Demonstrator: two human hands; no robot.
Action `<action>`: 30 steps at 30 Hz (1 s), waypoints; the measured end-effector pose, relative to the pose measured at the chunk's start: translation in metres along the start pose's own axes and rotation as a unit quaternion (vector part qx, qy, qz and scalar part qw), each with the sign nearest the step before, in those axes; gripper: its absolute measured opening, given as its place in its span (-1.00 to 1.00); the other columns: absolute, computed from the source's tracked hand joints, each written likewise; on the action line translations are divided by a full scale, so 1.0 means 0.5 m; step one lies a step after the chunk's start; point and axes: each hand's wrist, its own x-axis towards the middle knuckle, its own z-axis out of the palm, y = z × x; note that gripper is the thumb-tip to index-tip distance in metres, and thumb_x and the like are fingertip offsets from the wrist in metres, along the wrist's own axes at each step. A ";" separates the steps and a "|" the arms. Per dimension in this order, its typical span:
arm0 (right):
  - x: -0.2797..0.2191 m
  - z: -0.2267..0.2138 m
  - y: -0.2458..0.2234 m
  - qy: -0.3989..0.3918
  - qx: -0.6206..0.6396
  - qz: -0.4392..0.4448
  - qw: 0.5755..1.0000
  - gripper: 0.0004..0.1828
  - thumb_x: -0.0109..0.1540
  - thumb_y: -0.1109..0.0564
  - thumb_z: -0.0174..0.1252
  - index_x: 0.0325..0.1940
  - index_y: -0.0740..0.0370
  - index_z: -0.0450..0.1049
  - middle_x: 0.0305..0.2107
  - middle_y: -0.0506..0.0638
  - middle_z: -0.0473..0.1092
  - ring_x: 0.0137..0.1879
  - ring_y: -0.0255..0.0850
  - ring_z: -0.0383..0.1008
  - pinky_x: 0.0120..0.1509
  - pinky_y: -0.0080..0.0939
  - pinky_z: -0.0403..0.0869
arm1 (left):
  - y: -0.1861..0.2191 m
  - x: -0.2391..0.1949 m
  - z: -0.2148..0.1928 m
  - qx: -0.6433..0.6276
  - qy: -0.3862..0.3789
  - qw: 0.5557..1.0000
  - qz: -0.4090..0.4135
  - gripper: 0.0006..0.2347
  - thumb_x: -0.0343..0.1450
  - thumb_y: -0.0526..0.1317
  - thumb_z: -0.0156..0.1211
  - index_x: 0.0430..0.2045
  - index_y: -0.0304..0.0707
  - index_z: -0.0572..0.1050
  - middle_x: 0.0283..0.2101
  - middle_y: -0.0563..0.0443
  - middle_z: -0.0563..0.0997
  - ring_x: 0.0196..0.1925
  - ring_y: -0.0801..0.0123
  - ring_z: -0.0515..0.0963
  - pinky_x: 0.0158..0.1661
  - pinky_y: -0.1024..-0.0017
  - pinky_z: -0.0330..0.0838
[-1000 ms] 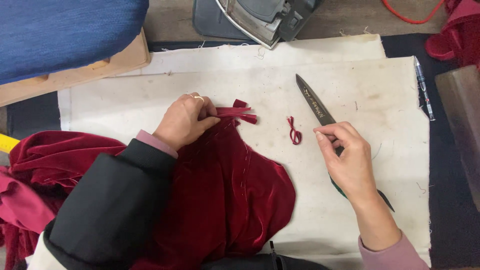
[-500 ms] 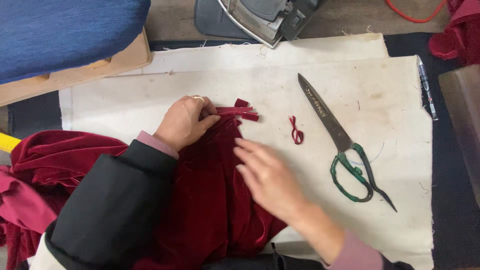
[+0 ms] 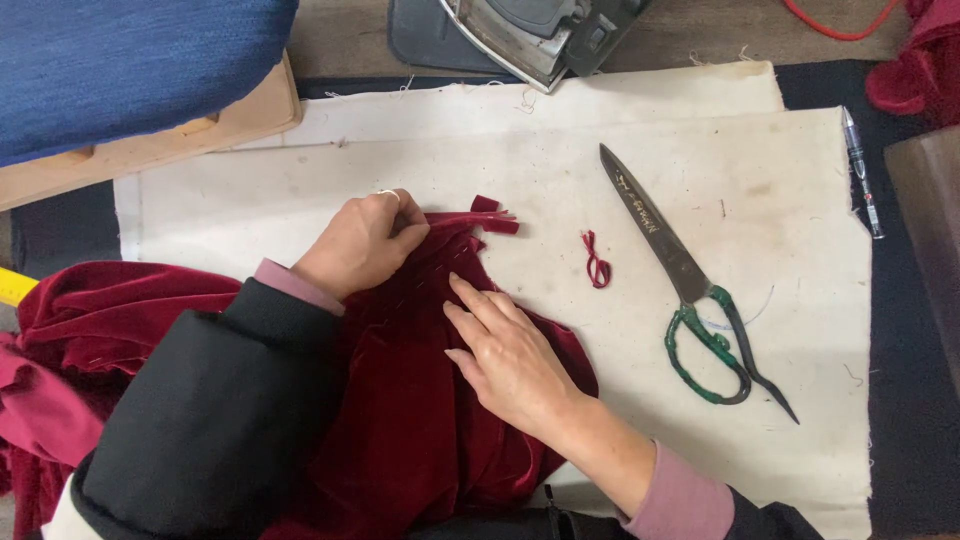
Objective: Trimming the edges of red velvet fabric using large scissors on a workbench
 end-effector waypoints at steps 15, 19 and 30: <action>-0.168 -0.113 0.260 0.272 -0.115 0.135 0.946 -0.48 0.14 0.22 0.22 0.19 0.31 0.38 0.12 0.29 0.26 0.20 0.27 0.27 0.29 0.15 0.27 | 0.057 -0.042 -0.008 -0.095 -0.019 0.995 -0.019 -0.70 0.16 -0.15 0.41 -0.30 -0.23 0.59 -0.31 -0.17 0.64 -0.14 0.00 0.61 -0.13 0.22 0.48; -0.210 -0.118 0.298 0.206 -0.107 0.242 0.942 -0.36 0.09 0.22 0.24 0.27 0.28 0.33 0.17 0.20 0.21 0.26 0.18 0.22 0.35 0.10 0.23 | 0.055 -0.048 0.000 -0.110 -0.013 0.994 -0.023 -0.72 0.16 -0.13 0.40 -0.32 -0.19 0.62 -0.32 -0.16 0.65 -0.15 0.03 0.62 -0.14 0.22 0.48; -0.223 -0.118 0.297 0.084 -0.157 0.324 0.929 -0.08 -0.08 0.21 0.23 0.39 0.05 0.18 0.11 0.08 0.08 0.27 0.02 0.13 0.25 0.08 0.29 | 0.057 -0.111 -0.024 -0.244 -0.064 0.965 -0.066 -0.84 0.14 -0.19 0.44 -0.55 -0.26 0.65 -0.61 0.03 0.57 -0.55 0.41 0.52 -0.48 0.52 0.44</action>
